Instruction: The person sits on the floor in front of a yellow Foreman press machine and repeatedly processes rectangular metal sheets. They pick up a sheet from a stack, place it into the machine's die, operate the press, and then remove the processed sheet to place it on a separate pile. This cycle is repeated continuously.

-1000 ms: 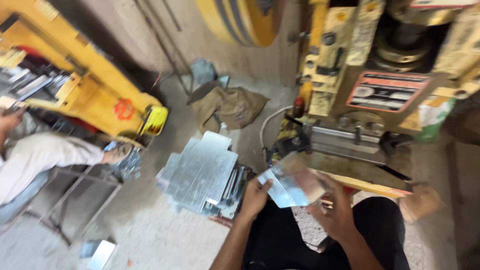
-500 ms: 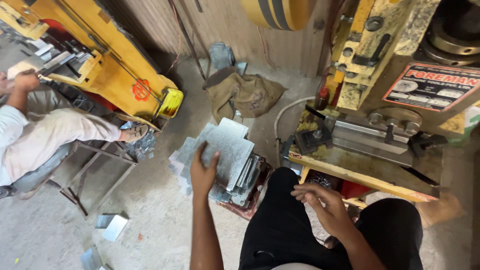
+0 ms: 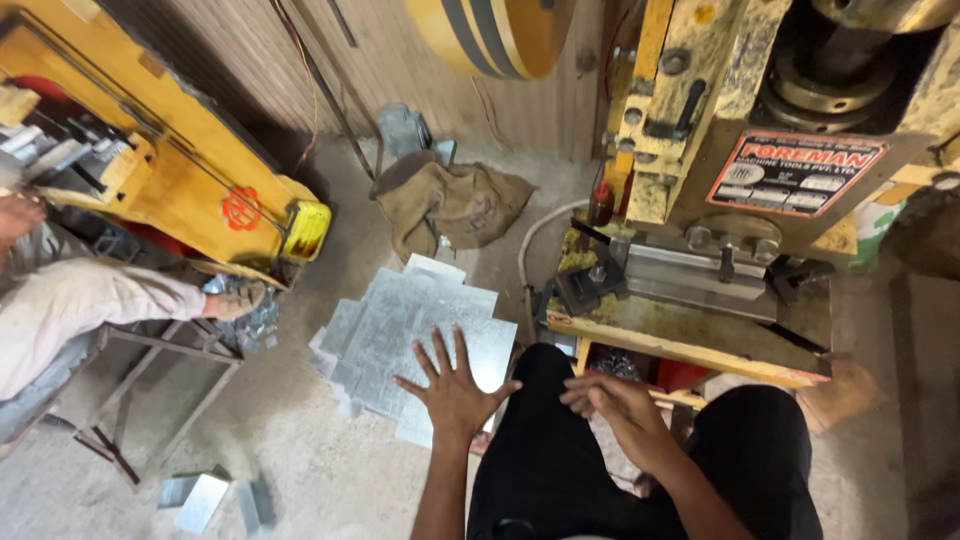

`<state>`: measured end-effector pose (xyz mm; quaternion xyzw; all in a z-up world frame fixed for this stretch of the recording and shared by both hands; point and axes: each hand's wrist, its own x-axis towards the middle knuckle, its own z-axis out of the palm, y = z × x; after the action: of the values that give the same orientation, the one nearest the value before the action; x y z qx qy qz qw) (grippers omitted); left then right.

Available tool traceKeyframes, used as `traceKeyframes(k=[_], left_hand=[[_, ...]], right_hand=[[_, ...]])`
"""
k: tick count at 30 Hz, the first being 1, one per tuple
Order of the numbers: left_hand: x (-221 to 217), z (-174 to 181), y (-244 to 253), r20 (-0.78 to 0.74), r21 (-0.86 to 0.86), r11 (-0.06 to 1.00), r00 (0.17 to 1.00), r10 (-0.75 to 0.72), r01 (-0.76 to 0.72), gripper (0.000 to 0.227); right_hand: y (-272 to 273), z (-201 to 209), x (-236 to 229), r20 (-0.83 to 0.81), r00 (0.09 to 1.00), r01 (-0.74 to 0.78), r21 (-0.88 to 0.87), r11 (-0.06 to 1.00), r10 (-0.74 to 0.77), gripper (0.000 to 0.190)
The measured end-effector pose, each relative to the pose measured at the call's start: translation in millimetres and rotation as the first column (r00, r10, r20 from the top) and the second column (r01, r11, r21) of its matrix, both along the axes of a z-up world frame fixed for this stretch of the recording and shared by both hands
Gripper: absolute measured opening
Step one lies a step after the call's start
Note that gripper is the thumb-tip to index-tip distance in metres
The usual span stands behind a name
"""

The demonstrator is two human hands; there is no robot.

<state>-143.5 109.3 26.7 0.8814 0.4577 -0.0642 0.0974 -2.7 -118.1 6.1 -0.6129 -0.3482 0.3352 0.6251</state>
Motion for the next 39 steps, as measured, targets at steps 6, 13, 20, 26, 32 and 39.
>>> traceKeyframes(k=[6, 13, 20, 26, 32, 39], left_hand=[[19, 13, -9, -0.008, -0.012, 0.997, 0.997, -0.077, 0.077, 0.115], [-15, 15, -7, 0.889, -0.148, 0.964, 0.456, 0.031, 0.222, 0.051], [28, -11, -9, 0.566, -0.733, 0.401, 0.166, 0.807, 0.549, 0.048], [102, -50, -88, 0.358, -0.735, 0.014, 0.371, 0.857, 0.678, 0.051], [131, -88, -97, 0.585, -0.809, 0.276, 0.662, 0.468, 0.520, 0.050], [127, -98, -103, 0.613, -0.790, 0.333, 0.672, 0.416, 0.515, 0.036]], right_hand=[[2, -11, 2, -0.038, 0.998, -0.055, -0.043, 0.998, 0.053, 0.038], [-50, -61, 22, -0.072, 0.996, 0.034, -0.260, 0.965, -0.055, 0.045], [-118, -87, 39, -0.540, 0.832, 0.108, -0.066, 0.992, -0.126, 0.064], [-157, -65, 45, -0.434, 0.845, 0.288, -0.123, 0.950, -0.312, 0.056], [-151, -54, 67, -0.463, 0.686, 0.606, -0.063, 0.793, -0.561, 0.050], [-141, -66, 84, -0.366, 0.594, 0.722, -0.150, 0.675, -0.717, 0.048]])
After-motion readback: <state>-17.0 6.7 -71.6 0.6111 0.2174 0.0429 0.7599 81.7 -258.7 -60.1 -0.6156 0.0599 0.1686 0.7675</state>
